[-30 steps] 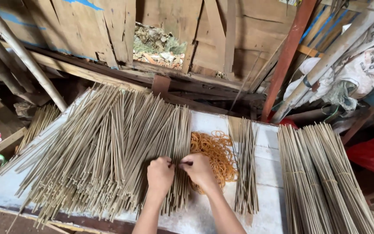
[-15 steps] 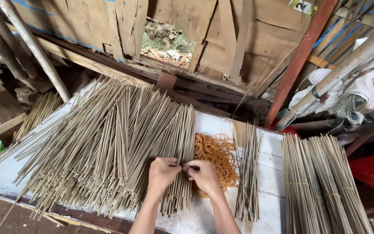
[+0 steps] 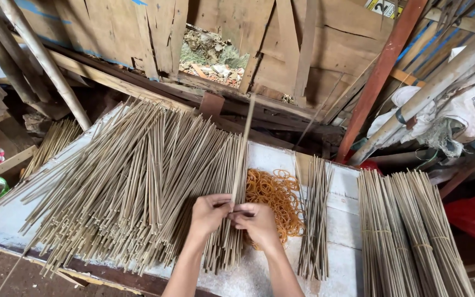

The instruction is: The person is sorting thin wooden sticks into small groups and securing each group with a rubber band.

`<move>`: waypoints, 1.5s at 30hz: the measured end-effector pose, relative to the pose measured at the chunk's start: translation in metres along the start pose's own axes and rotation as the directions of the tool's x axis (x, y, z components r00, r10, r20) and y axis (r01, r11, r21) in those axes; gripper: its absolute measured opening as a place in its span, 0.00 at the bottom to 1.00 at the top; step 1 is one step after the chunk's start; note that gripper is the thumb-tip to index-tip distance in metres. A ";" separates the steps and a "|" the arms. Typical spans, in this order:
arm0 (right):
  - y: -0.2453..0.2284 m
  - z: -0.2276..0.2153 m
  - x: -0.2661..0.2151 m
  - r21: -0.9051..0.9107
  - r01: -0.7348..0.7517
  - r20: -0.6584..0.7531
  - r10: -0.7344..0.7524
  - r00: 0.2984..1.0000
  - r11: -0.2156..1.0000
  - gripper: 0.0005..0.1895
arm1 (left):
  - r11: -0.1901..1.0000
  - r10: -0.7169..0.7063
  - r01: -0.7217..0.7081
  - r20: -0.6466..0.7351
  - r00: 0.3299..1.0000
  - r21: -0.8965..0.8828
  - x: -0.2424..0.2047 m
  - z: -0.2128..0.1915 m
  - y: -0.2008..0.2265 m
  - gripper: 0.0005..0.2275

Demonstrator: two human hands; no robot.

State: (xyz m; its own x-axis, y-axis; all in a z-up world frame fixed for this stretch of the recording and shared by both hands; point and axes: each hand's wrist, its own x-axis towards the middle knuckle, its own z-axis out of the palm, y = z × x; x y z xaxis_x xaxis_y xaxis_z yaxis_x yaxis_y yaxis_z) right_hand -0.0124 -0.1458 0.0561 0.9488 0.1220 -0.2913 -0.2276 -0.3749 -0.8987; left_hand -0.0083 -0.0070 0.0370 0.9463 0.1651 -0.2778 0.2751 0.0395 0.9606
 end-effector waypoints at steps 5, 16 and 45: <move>0.018 -0.051 -0.013 0.040 0.025 -0.171 -0.018 0.985 0.999 0.10 | 0.941 0.205 -0.243 0.177 0.963 0.233 -0.008 0.054 0.014 0.08; 0.098 -0.164 -0.029 0.046 -0.166 -0.473 0.168 0.865 0.985 0.12 | 0.940 -0.040 -0.117 0.443 0.896 0.322 -0.038 0.190 0.009 0.08; 0.013 0.008 0.029 -0.551 0.136 0.003 -0.161 0.987 0.823 0.08 | 0.695 0.213 -0.097 -0.076 0.974 0.712 0.025 0.016 -0.045 0.06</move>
State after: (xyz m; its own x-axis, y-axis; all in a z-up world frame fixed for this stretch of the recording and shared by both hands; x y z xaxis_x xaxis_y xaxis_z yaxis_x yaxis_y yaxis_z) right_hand 0.0103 -0.1397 0.0331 0.9724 0.1837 -0.1439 0.0623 -0.7986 -0.5986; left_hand 0.0054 -0.0200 -0.0130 0.9676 0.2440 -0.0650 0.2204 -0.6904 0.6890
